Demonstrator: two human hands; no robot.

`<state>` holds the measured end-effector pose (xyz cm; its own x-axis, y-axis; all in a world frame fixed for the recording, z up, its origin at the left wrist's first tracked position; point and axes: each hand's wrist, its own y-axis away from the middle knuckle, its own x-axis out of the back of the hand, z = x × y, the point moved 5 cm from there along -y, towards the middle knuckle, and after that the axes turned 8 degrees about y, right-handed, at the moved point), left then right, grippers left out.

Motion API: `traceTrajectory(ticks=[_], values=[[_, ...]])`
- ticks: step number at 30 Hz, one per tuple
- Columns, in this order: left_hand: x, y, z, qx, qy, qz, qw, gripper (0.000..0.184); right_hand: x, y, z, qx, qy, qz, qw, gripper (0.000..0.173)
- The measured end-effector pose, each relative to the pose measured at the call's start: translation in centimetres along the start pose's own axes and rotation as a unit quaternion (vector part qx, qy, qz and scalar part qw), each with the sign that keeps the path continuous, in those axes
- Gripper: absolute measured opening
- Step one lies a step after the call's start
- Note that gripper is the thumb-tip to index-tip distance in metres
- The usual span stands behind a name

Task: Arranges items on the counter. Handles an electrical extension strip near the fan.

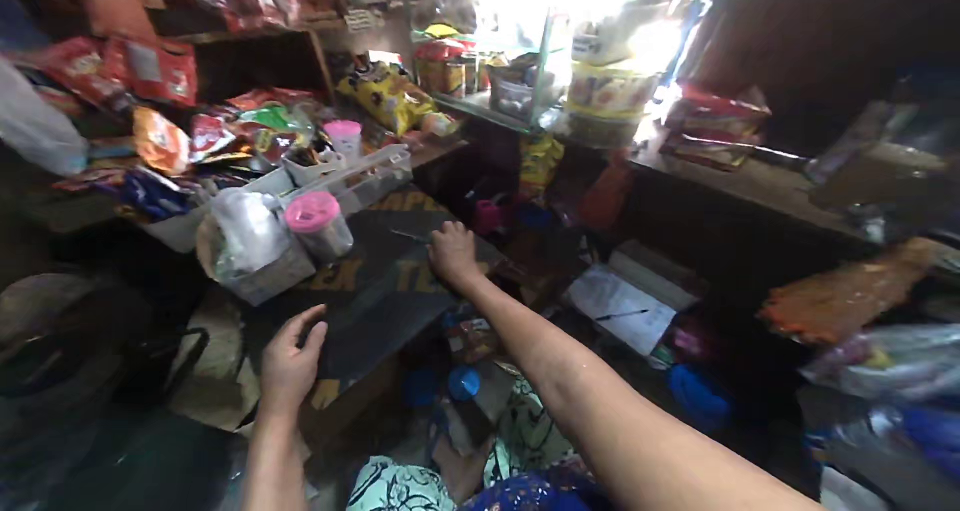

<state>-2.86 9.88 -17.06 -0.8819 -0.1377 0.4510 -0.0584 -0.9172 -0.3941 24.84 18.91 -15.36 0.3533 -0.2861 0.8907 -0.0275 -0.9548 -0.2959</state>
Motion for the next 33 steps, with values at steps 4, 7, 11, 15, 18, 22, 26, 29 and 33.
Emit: traceTrajectory(ticks=[4,7,11,15,18,22,26,29,33], values=[[0.0,0.2,-0.1,-0.002,0.015,0.015,1.000,0.039,-0.3,-0.1,0.2,0.002,-0.007,0.000,1.000,0.026],[0.1,0.4,0.5,0.003,0.006,0.024,1.000,0.039,-0.7,-0.4,0.3,0.008,-0.018,0.009,1.000,0.025],[0.2,0.3,0.9,0.015,-0.007,0.028,0.999,0.036,-0.6,-0.5,0.2,0.016,-0.024,0.013,1.000,0.023],[0.0,0.2,1.4,0.051,-0.023,0.022,0.998,0.032,0.2,-0.6,0.2,0.005,0.000,-0.020,1.000,0.027],[-0.1,0.3,1.0,0.056,-0.028,0.023,0.998,0.030,-0.3,-0.5,0.8,0.034,0.008,0.002,0.999,0.028],[1.8,1.2,1.0,0.054,0.104,0.064,0.991,0.027,-0.4,-1.1,0.5,0.023,0.041,-0.034,0.998,0.033],[7.0,3.9,-0.4,0.010,0.121,0.161,0.980,0.027,0.1,-0.8,-0.5,0.038,0.061,-0.060,0.996,0.035],[12.0,6.7,-3.1,0.037,0.065,0.231,0.970,0.028,0.0,-0.8,-1.4,0.067,0.082,-0.062,0.992,0.032],[17.9,10.7,-8.8,0.144,0.041,0.306,0.940,0.028,-0.3,-1.8,-3.2,0.082,0.064,-0.082,0.991,0.029]])
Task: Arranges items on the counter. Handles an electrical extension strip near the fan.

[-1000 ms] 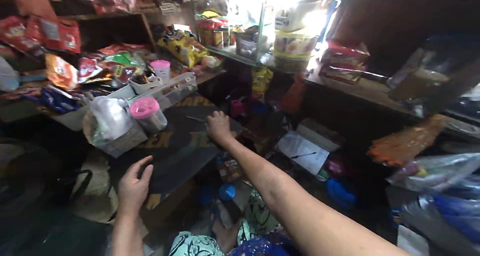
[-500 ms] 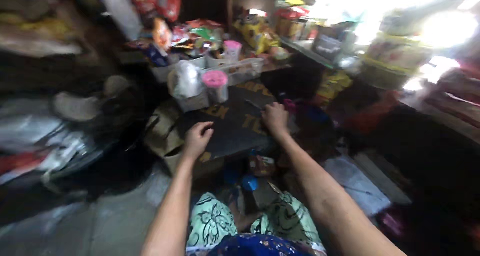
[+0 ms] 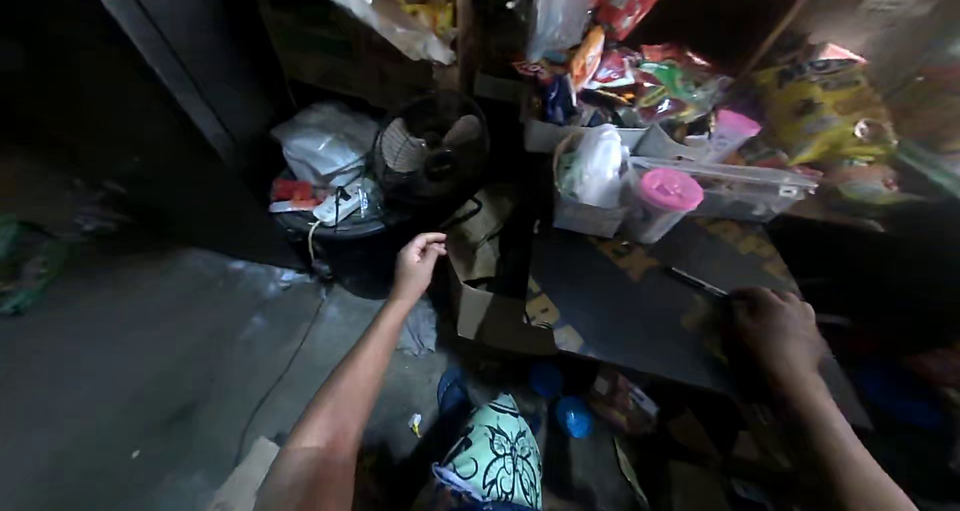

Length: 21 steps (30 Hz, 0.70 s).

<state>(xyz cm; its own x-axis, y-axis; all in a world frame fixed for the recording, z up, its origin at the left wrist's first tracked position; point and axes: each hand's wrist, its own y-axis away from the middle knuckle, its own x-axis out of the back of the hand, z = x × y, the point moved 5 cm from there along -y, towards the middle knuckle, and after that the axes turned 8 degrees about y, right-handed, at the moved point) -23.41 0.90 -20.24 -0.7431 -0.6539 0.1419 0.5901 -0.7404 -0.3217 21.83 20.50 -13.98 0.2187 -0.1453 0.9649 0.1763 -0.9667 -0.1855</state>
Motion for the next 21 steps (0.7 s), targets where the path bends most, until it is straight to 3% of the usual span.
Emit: traceTrajectory(ticks=[5,9,14,21], values=[[6.8,-0.6,-5.9,0.112,-0.038,0.109,0.987,0.031,-0.9,-1.6,-1.9,0.008,0.007,-0.014,1.000,0.030],[10.5,-0.9,-9.3,0.140,-0.032,0.165,0.976,0.030,-1.6,-0.5,-2.3,0.018,0.028,0.028,0.999,0.034],[15.3,-2.9,-12.3,0.190,-0.129,0.210,0.950,0.040,-2.0,-0.7,-1.8,0.021,0.043,0.027,0.998,0.036],[19.0,-7.0,-13.3,0.218,-0.305,0.137,0.917,0.057,-2.5,-1.0,-1.5,0.008,0.063,0.035,0.997,0.037]])
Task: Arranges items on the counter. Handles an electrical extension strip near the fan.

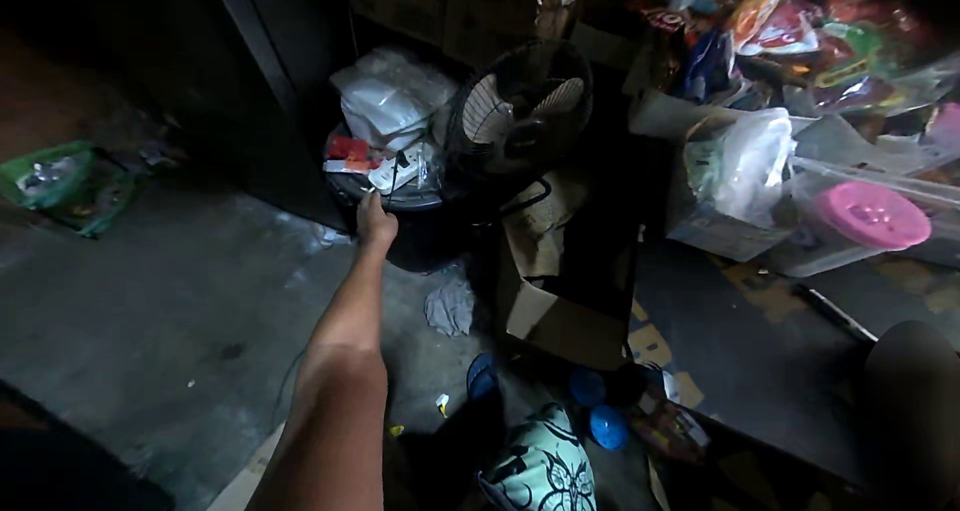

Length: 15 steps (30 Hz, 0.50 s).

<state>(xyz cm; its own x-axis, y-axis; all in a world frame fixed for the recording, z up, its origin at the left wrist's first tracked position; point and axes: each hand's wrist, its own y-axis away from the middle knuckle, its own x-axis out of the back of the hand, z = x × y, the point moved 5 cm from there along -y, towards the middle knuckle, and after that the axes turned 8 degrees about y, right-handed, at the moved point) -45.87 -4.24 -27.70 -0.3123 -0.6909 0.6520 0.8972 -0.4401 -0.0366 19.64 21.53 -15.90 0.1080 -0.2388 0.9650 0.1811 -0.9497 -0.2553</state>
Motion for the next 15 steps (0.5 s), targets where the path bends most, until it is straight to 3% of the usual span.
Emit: traceTrajectory(ticks=[7,15], values=[[-0.9,-4.0,0.4,-0.023,-0.141,-0.070,0.987,0.075,-0.1,-0.2,0.1,0.000,0.014,0.014,1.000,0.035],[-1.0,-6.0,0.4,-0.016,-0.165,-0.110,0.980,0.077,-0.5,-0.5,0.7,0.011,0.012,0.019,1.000,0.034]])
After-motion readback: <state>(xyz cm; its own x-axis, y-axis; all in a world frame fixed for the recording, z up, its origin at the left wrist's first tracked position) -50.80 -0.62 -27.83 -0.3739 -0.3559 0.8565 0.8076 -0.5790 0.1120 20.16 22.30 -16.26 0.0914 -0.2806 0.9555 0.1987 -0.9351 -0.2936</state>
